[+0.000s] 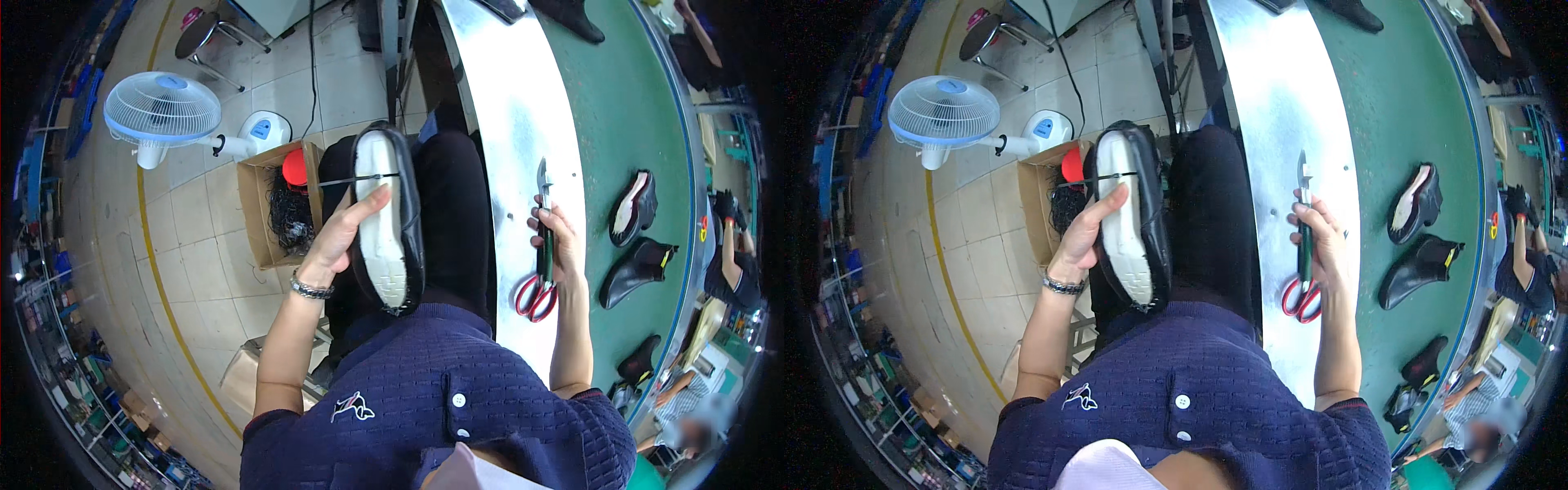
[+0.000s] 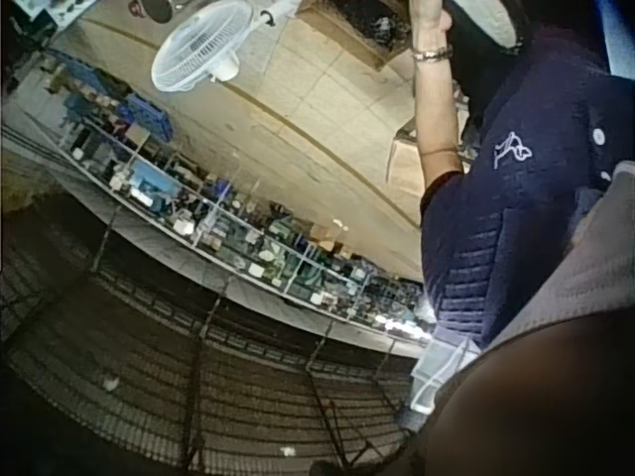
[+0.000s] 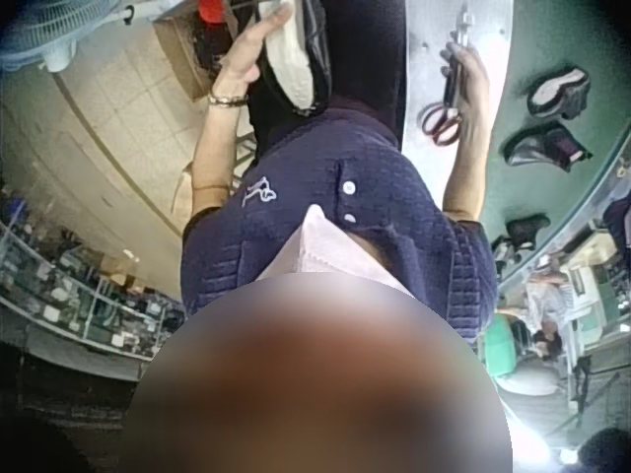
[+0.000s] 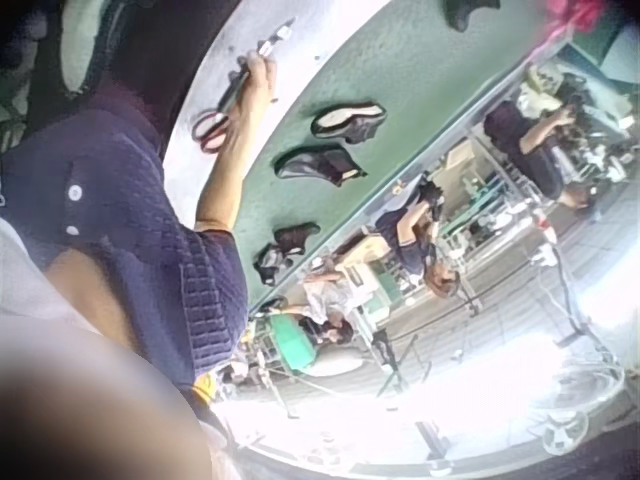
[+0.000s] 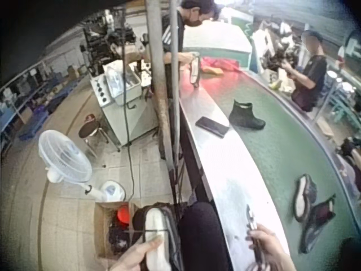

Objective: The recorder is refining the edges and components of a shoe upper using scissors and pliers at a manufacturing workbench.

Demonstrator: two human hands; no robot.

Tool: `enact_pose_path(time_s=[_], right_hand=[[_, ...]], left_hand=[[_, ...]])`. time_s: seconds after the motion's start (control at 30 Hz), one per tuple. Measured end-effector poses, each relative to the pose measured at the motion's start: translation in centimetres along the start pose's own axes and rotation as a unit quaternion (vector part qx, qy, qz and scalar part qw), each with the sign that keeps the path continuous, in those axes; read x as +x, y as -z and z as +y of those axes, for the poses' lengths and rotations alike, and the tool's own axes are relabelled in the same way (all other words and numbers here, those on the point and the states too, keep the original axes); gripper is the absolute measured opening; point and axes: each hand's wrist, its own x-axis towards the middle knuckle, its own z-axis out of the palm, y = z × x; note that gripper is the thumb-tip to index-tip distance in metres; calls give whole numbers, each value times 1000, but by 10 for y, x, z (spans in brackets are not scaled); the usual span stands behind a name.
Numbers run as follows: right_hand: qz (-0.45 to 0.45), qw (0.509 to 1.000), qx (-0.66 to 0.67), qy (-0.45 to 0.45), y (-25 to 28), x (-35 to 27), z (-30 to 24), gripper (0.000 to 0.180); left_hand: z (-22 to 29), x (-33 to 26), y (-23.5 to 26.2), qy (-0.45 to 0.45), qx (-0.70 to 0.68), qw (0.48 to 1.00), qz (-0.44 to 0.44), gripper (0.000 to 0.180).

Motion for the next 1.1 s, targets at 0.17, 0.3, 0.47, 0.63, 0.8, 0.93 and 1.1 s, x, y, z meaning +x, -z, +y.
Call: enact_pose_path(time_s=[0.17, 0.3, 0.47, 0.63, 0.8, 0.93, 1.1], right_hand=[[-172, 982, -23, -77, -61, -20, -41, 66], [-197, 972, -116, -61, -93, -27, -48, 63], [-187, 966, -175, -32, -105, -31, -43, 68], [-213, 954, -210, -32, -110, -36, -43, 69], [-245, 935, -253, -35, -127, -36, -52, 66], [-279, 925, -253, -60, -151, -33, -64, 61], [-277, 919, -264, -92, -179, -17, -76, 63]], left_hand=[[5, 7, -19, -89, 47, 995, 13, 50], [-1, 15, -18, -85, 24, 995, 45, 57], [-10, 21, -9, -87, 65, 994, 34, 64], [-10, 19, -7, -167, 143, 975, 30, 76], [10, 29, -1, -364, 450, 789, 206, 69], [26, 34, -5, -375, 422, 796, 220, 53], [34, 38, -10, -381, 408, 788, 260, 31]])
